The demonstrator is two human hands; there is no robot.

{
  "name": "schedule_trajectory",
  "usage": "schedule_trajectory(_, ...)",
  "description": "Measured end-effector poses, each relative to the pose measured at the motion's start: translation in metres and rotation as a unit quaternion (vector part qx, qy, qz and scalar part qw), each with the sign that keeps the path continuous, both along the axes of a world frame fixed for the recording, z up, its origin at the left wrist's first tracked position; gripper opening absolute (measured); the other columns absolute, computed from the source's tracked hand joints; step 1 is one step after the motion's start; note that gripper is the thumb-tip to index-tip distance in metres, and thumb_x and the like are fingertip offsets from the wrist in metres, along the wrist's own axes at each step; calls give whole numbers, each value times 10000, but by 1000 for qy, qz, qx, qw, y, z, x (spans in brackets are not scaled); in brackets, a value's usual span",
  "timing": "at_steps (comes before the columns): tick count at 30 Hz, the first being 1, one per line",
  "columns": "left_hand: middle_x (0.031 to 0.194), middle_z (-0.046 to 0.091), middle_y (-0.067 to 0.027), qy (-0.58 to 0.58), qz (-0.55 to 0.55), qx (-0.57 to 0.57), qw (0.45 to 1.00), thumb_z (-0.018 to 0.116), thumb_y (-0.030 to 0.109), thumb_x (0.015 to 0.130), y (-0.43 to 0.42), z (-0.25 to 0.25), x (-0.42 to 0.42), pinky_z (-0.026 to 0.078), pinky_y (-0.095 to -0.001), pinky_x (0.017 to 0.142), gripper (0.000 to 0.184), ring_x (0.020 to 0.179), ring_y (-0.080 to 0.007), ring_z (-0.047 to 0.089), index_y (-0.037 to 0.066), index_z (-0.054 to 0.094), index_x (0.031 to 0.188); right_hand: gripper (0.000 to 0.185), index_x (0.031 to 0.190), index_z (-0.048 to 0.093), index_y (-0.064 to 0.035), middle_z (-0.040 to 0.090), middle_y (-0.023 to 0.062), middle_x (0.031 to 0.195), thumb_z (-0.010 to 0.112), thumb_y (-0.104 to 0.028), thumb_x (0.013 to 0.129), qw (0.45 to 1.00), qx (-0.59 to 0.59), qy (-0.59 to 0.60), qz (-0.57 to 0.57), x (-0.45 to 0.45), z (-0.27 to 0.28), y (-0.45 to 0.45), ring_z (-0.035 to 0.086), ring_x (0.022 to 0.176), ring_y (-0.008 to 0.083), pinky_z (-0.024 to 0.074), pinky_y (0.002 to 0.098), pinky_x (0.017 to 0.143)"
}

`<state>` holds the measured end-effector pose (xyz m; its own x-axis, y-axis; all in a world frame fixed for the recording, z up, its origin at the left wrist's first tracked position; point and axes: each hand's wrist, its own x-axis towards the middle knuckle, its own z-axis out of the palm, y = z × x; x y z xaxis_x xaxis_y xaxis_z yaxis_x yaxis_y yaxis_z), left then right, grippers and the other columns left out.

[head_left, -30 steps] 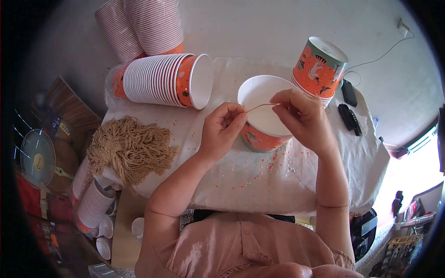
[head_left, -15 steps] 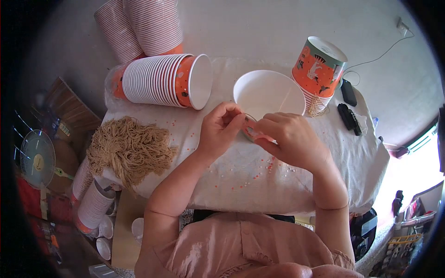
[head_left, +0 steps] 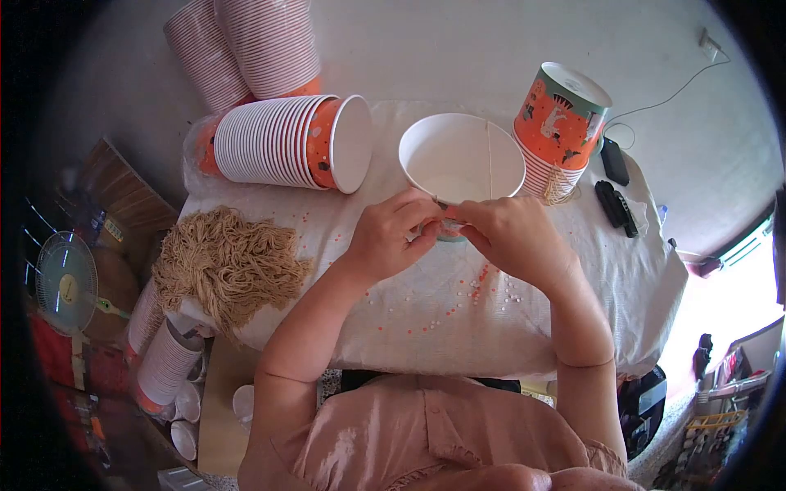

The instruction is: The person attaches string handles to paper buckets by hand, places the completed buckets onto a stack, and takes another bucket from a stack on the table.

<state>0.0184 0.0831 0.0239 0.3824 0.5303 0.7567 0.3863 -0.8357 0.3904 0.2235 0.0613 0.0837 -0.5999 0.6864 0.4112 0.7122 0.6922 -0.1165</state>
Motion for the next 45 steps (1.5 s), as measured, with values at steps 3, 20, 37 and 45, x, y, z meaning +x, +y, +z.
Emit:
schedule_trajectory(3, 905, 642, -42, -40, -34, -49, 997, 665, 1, 783, -1, 6, -3, 480, -253, 545, 122, 653, -122, 602, 56, 617, 880, 128, 937, 655, -98, 674, 110, 746, 665, -145, 818, 1000, -6, -8, -9, -1, -1, 1, 662, 695, 299, 516, 413, 611)
schedule_trajectory(20, 791, 635, 2, -221, -140, -546, 796, 665, 207, 916, 7, -8, -1, 345, -200, 485, 173, 570, -37, 458, 37, 680, 940, 74, 879, 639, -79, 661, 108, 731, 649, -132, 829, 999, -3, 10, 37, -3, -2, 6, 654, 688, 308, 512, 417, 593)
schedule_trajectory(37, 665, 555, 28, -343, -138, -479, 796, 645, 191, 918, 5, -12, 4, 317, -201, 469, 145, 516, -32, 421, 46, 641, 907, 34, 812, 612, -62, 647, 99, 757, 635, -58, 788, 992, -87, -7, 92, 10, 6, 5, 637, 705, 315, 487, 417, 605)
schedule_trajectory(45, 660, 560, 27, -294, -64, -470, 829, 659, 192, 911, 12, -20, 5, 317, -200, 464, 157, 517, -36, 435, 36, 680, 914, 62, 886, 632, -99, 665, 103, 783, 615, -90, 827, 999, -4, -29, -18, -3, -5, 9, 652, 732, 320, 512, 441, 634)
